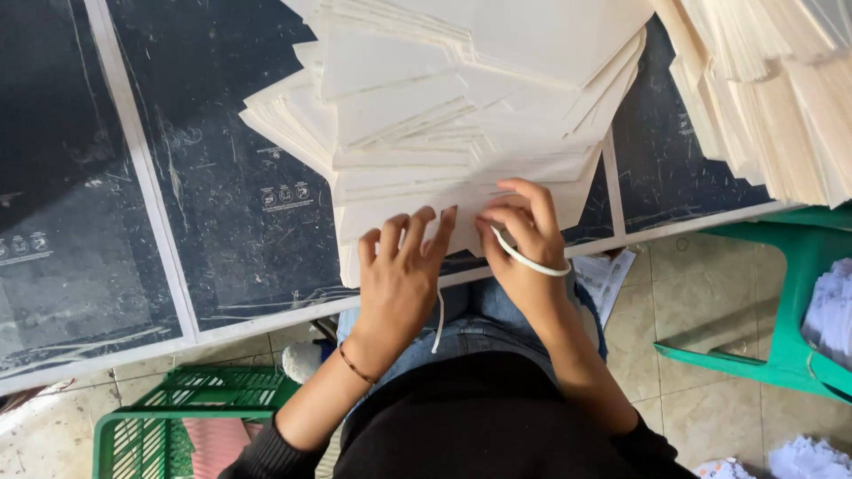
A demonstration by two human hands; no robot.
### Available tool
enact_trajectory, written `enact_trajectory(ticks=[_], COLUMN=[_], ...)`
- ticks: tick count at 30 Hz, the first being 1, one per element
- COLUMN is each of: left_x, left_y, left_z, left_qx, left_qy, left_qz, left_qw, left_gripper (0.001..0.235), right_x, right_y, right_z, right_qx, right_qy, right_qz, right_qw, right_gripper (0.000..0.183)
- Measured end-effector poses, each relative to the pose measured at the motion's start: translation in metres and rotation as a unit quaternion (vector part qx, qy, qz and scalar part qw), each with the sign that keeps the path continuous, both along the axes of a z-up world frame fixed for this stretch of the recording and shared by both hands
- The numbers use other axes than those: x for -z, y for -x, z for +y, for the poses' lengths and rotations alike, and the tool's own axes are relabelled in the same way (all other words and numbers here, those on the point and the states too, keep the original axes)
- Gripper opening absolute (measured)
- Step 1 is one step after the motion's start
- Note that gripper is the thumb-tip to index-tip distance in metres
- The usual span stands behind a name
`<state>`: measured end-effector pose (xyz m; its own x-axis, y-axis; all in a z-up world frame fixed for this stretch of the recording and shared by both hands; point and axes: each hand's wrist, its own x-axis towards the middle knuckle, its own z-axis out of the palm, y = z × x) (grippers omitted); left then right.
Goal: The person sits at a table and repeatedly applies strips of clear adhesive tape to the edges of a stack of white paper sheets. They use both hands to press the tape down and smooth it onto the paper. At one point, they pick up a roll of tape from the table and continue the taping process.
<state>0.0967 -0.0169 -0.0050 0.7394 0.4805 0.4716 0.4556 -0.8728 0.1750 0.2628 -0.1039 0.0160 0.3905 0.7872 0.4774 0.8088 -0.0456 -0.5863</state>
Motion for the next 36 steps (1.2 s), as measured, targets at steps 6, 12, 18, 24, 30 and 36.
enact_trajectory(ticks=[6,12,18,24,30,36], left_x=[0.015,-0.005,-0.015,-0.003,0.008,-0.002], left_y=[-0.013,0.025,0.084,0.104,0.105,0.100], left_z=[-0.011,0.023,0.037,0.033,0.032,0.028], left_qx=[0.014,-0.026,-0.111,-0.125,-0.132,-0.142], left_qy=[-0.011,0.112,0.278,0.364,0.343,0.319], left_qz=[0.026,-0.024,-0.045,-0.064,-0.060,-0.038], left_qw=[0.999,0.993,0.953,0.921,0.928,0.936], left_gripper=[0.059,0.063,0.078,0.072,0.078,0.080], right_x=[0.011,-0.006,-0.003,0.010,0.009,-0.013], right_y=[0.009,0.037,0.081,0.093,0.085,0.006], right_z=[-0.010,-0.004,0.021,0.033,0.023,-0.013], right_qx=[-0.013,-0.041,-0.125,-0.134,-0.131,-0.037], right_qy=[-0.048,-0.025,0.049,0.052,0.024,0.064], right_qz=[-0.083,0.096,0.153,0.117,0.077,0.093], right_qw=[0.995,0.994,0.979,0.983,0.988,0.993], right_gripper=[0.010,0.013,0.020,0.016,0.019,0.018])
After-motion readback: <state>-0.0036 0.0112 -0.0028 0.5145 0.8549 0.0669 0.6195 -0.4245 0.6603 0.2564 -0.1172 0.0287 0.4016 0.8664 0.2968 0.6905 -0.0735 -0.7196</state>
